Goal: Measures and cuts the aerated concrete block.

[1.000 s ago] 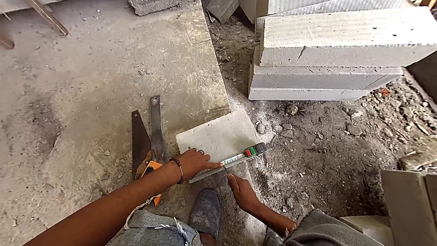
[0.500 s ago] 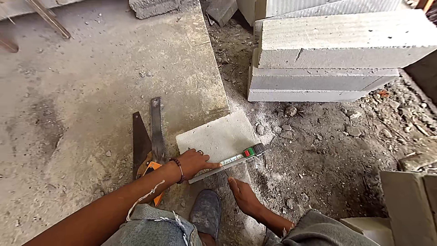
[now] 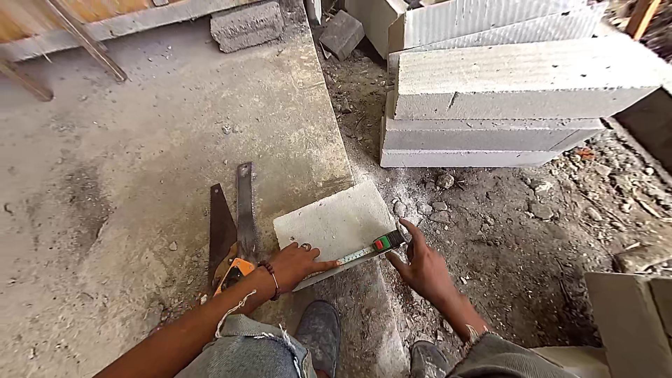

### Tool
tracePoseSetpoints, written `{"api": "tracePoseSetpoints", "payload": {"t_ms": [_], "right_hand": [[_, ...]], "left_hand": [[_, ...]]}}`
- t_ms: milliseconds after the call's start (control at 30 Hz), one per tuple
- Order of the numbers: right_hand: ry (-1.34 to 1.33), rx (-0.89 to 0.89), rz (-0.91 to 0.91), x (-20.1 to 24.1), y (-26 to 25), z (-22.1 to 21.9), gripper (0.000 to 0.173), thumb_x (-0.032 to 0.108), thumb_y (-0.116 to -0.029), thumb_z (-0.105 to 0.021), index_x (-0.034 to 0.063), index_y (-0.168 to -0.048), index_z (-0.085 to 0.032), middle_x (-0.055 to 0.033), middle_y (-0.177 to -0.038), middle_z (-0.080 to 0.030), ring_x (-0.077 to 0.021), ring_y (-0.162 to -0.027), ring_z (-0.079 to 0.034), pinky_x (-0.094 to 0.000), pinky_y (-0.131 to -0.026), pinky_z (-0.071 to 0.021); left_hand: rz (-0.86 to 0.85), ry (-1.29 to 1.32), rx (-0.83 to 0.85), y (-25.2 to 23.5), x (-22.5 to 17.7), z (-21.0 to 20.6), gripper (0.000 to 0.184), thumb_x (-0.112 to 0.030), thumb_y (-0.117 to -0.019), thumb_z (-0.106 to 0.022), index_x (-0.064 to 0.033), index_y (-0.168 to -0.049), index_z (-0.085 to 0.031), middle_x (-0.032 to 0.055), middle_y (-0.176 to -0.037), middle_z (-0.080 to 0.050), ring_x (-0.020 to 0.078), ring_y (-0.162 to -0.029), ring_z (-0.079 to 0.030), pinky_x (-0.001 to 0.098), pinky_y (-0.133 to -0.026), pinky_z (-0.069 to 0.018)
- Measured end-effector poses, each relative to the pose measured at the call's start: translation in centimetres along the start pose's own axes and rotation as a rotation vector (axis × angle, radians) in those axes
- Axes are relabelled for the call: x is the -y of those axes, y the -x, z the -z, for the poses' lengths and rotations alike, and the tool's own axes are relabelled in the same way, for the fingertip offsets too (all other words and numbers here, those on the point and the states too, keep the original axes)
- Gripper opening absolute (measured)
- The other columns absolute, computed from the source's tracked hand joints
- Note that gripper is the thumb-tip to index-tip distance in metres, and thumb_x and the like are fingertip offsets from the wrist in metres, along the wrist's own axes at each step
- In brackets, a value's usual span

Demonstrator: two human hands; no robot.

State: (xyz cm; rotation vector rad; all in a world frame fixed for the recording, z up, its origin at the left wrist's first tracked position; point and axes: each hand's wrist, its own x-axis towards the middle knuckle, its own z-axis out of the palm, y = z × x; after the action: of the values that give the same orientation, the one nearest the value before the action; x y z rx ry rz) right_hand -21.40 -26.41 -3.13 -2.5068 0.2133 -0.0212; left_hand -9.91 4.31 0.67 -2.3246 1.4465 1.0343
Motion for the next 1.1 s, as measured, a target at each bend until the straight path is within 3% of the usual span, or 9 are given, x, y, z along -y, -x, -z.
{"api": "tracePoseSetpoints", "payload": {"t_ms": [100,200,300,400,500,633,900,1033,1100], "right_hand": [[0.124,0.280,-0.063,-0.3,-2.9,2.1,0.075,0.057,-0.0881,-0.074,0.0366,-0.154,-0.044,-0.0087,-0.081,-0.070,-0.0308,-0.069,-0.066,-0.0579,-0.068,-0.0552],[0.183,0.416,0.012,-0.6,-4.5,3.4,0.063,0.058,-0.0878,-0.074,0.0257,-0.139,-0.059,-0.0140,-0.092,-0.073,-0.0367,-0.084,-0.071,-0.0638,-0.077,-0.0554],[0.203,0.502,0.166,-0.3,-5.9,3.9,0.063,0.065,-0.0864,-0.072,0.0200,-0.129,-0.062,-0.0151,-0.090,-0.072,-0.0377,-0.084,-0.072,-0.0635,-0.077,-0.0562],[0.190,0.459,0.294,0.9,-7.3,6.4,0.062,0.061,-0.0844,-0.076,0.0193,-0.128,-0.064,-0.0146,-0.087,-0.073,-0.0370,-0.080,-0.072,-0.0635,-0.074,-0.0566],[0.127,0.329,0.366,3.0,-9.2,9.5,0.061,0.059,-0.0827,-0.079,0.0174,-0.126,-0.065,-0.0129,-0.084,-0.072,-0.0349,-0.074,-0.071,-0.0632,-0.067,-0.0563],[0.064,0.212,0.431,7.6,-10.5,11.2,0.068,0.067,-0.0792,-0.076,0.0122,-0.119,-0.066,-0.0090,-0.078,-0.069,-0.0282,-0.066,-0.067,-0.0572,-0.060,-0.0546],[0.044,0.312,0.396,16.4,-5.6,8.6,0.065,0.061,-0.0871,-0.073,0.0046,-0.118,-0.063,-0.0123,-0.072,-0.067,-0.0324,-0.062,-0.067,-0.0584,-0.059,-0.0540],[-0.093,0.519,0.344,15.0,-5.4,6.7,0.064,0.058,-0.0859,-0.076,0.0095,-0.125,-0.062,-0.0044,-0.072,-0.068,-0.0206,-0.060,-0.067,-0.0456,-0.061,-0.0583],[-0.186,0.680,0.318,14.3,-5.5,6.3,0.070,0.054,-0.0867,-0.078,0.0130,-0.139,-0.056,-0.0026,-0.071,-0.068,-0.0174,-0.058,-0.065,-0.0419,-0.061,-0.0580]], "left_hand": [[0.083,0.083,-0.060,0.9,0.1,-0.7,0.101,0.004,-0.0815,-0.072,-0.0358,-0.163,-0.027,0.0207,-0.123,-0.061,0.0421,-0.112,-0.061,0.0581,-0.092,-0.0497],[0.215,0.292,-0.130,1.5,0.6,-2.5,0.056,-0.012,-0.0881,-0.075,-0.0094,-0.141,-0.056,0.0246,-0.133,-0.058,0.0462,-0.123,-0.057,0.0635,-0.098,-0.0476],[0.245,0.552,-0.306,2.7,1.5,-6.0,0.032,-0.027,-0.0930,-0.073,-0.0065,-0.117,-0.071,0.0233,-0.125,-0.063,0.0437,-0.119,-0.060,0.0631,-0.099,-0.0486],[0.258,0.903,-0.506,4.4,0.6,-6.6,0.029,-0.023,-0.0952,-0.070,-0.0005,-0.114,-0.067,0.0193,-0.111,-0.067,0.0326,-0.105,-0.065,0.0516,-0.096,-0.0522],[0.316,1.402,-0.864,6.3,-1.1,-4.9,0.026,-0.019,-0.0951,-0.069,-0.0013,-0.113,-0.063,0.0093,-0.099,-0.067,0.0158,-0.080,-0.067,0.0340,-0.076,-0.0587],[0.188,1.705,-1.284,6.3,-3.2,0.7,0.030,-0.023,-0.1012,-0.060,0.0006,-0.119,-0.058,0.0065,-0.100,-0.063,0.0117,-0.070,-0.062,0.0299,-0.065,-0.0567],[0.043,1.781,-1.241,3.1,-6.9,8.8,0.076,-0.043,-0.1032,-0.054,-0.0011,-0.159,-0.024,0.0216,-0.141,-0.056,0.0240,-0.122,-0.062,0.0418,-0.103,-0.0519],[0.070,2.139,-0.994,3.3,-7.5,5.6,0.049,-0.045,-0.1032,-0.058,-0.0070,-0.134,-0.058,0.0138,-0.106,-0.071,0.0222,-0.083,-0.071,0.0380,-0.065,-0.0611],[0.116,2.149,-0.986,3.7,-7.4,2.3,0.040,-0.043,-0.1024,-0.057,-0.0068,-0.117,-0.066,0.0103,-0.093,-0.071,0.0195,-0.074,-0.069,0.0356,-0.059,-0.0581]]}}
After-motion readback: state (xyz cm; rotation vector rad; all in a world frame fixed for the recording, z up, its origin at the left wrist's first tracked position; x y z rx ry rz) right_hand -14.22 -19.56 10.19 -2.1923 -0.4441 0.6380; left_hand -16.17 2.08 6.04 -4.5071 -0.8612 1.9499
